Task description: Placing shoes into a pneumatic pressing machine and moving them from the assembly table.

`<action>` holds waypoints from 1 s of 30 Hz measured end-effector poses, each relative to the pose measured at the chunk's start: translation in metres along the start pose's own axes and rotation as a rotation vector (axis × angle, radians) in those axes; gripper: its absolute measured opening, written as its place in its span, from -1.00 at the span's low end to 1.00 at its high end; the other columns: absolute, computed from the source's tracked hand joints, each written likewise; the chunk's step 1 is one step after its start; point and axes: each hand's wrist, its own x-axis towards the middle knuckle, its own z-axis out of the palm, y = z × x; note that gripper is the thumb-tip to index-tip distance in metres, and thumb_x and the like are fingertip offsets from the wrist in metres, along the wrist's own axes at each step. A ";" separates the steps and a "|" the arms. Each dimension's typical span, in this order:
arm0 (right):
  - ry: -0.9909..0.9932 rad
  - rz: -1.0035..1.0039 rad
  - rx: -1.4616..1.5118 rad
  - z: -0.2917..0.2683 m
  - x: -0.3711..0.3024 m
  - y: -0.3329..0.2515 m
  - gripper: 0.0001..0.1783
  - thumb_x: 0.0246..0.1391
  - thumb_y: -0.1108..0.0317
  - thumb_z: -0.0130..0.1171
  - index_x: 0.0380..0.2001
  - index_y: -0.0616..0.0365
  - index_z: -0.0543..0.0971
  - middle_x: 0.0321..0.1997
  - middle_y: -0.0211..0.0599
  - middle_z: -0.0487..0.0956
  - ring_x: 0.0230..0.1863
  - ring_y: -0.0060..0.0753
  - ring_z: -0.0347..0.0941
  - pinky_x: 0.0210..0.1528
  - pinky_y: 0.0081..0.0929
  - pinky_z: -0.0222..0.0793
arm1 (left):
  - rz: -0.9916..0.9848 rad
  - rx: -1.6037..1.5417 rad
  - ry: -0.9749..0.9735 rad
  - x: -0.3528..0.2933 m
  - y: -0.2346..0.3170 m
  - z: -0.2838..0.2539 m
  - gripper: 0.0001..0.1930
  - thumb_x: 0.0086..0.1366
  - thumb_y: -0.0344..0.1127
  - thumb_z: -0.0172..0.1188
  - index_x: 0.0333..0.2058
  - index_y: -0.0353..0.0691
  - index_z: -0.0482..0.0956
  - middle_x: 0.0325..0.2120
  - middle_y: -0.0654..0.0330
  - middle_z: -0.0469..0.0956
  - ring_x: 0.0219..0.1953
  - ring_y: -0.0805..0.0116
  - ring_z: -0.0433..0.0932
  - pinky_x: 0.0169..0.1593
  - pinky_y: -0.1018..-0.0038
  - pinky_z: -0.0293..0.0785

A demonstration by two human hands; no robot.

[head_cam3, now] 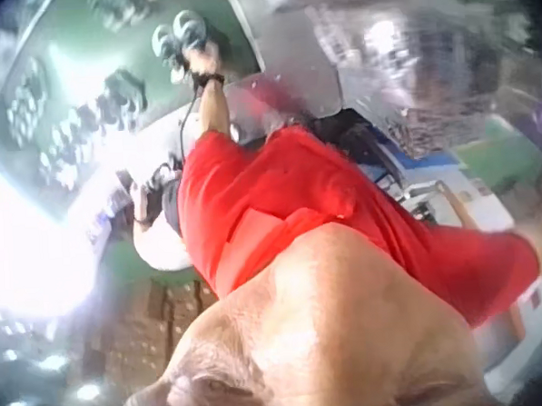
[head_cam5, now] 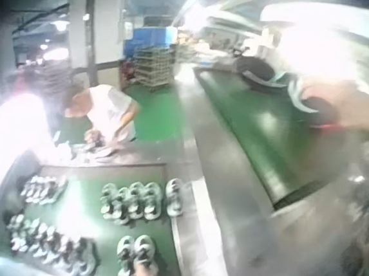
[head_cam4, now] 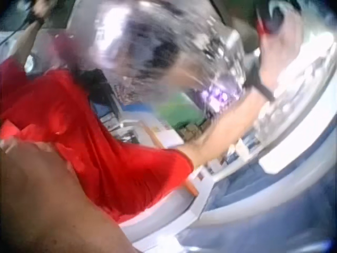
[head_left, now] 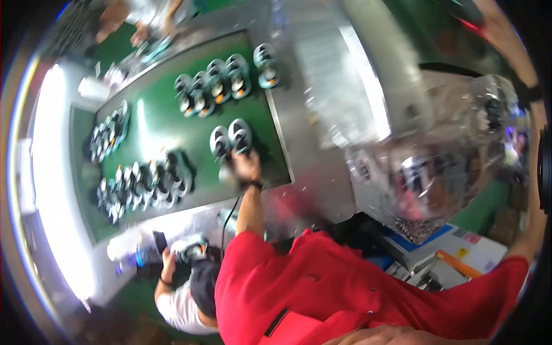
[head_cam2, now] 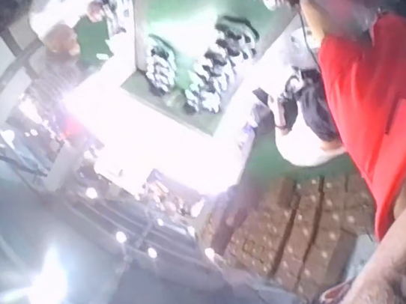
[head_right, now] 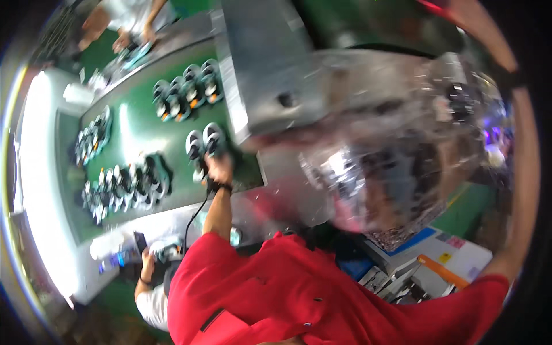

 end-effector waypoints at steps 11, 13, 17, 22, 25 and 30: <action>0.378 0.589 -0.098 -0.065 -0.027 -0.058 -0.33 -0.31 -0.15 0.44 -0.29 0.20 0.55 -0.55 -0.14 0.61 -0.46 -0.05 0.59 -0.32 -0.26 0.51 | 0.403 0.319 -0.063 0.049 -0.126 -0.048 -0.22 0.25 0.18 0.10 0.12 -0.50 0.28 0.04 -0.22 0.45 0.00 -0.12 0.50 0.10 0.14 0.38; 0.547 0.738 -0.173 -0.109 -0.061 -0.065 -0.22 -0.36 -0.23 0.45 -0.25 0.27 0.58 -0.54 -0.10 0.61 -0.46 -0.07 0.60 -0.28 -0.30 0.54 | 0.451 0.609 -0.196 0.036 -0.101 -0.056 -0.17 0.31 0.14 0.04 0.23 -0.57 0.14 0.09 -0.19 0.41 0.12 -0.15 0.41 0.32 0.13 0.13; 0.914 0.823 -0.123 -0.207 -0.150 -0.120 -0.37 -0.36 -0.11 0.44 -0.42 0.30 0.63 -0.52 -0.08 0.63 -0.51 -0.18 0.59 -0.34 -0.35 0.53 | 0.487 0.363 -0.275 -0.067 -0.013 -0.036 -0.41 0.39 -0.01 -0.05 0.15 -0.47 0.34 0.01 -0.29 0.43 0.02 -0.08 0.48 0.08 0.14 0.40; 0.927 1.251 0.099 -0.280 -0.243 -0.274 -0.57 -0.17 0.28 0.42 -0.22 0.31 0.62 -0.40 -0.23 0.66 -0.50 -0.61 0.54 -0.53 -0.62 0.42 | 0.269 -0.588 -1.797 -0.319 0.189 -0.110 -0.48 0.35 -0.20 0.15 0.13 -0.49 0.34 0.08 -0.17 0.42 0.06 -0.01 0.48 0.18 0.19 0.39; 0.990 1.531 0.287 -0.278 -0.296 -0.378 -0.66 -0.16 0.33 0.37 -0.29 0.30 0.61 -0.42 -0.30 0.63 -0.37 -0.63 0.50 -0.31 -0.60 0.39 | 0.200 -0.697 -2.361 -0.410 0.237 -0.122 -0.20 0.23 0.19 0.16 0.24 -0.29 0.23 0.17 -0.15 0.33 0.18 -0.17 0.36 0.23 -0.02 0.26; 0.948 2.093 0.402 -0.304 -0.346 -0.559 -0.61 -0.09 0.26 0.31 -0.21 0.29 0.56 -0.39 -0.42 0.56 -0.28 -0.69 0.44 -0.27 -0.61 0.38 | 0.019 -0.540 -2.584 -0.554 0.269 -0.155 -0.03 0.23 0.49 -0.25 0.30 -0.29 0.11 0.18 -0.08 0.33 0.21 -0.10 0.34 0.23 -0.03 0.27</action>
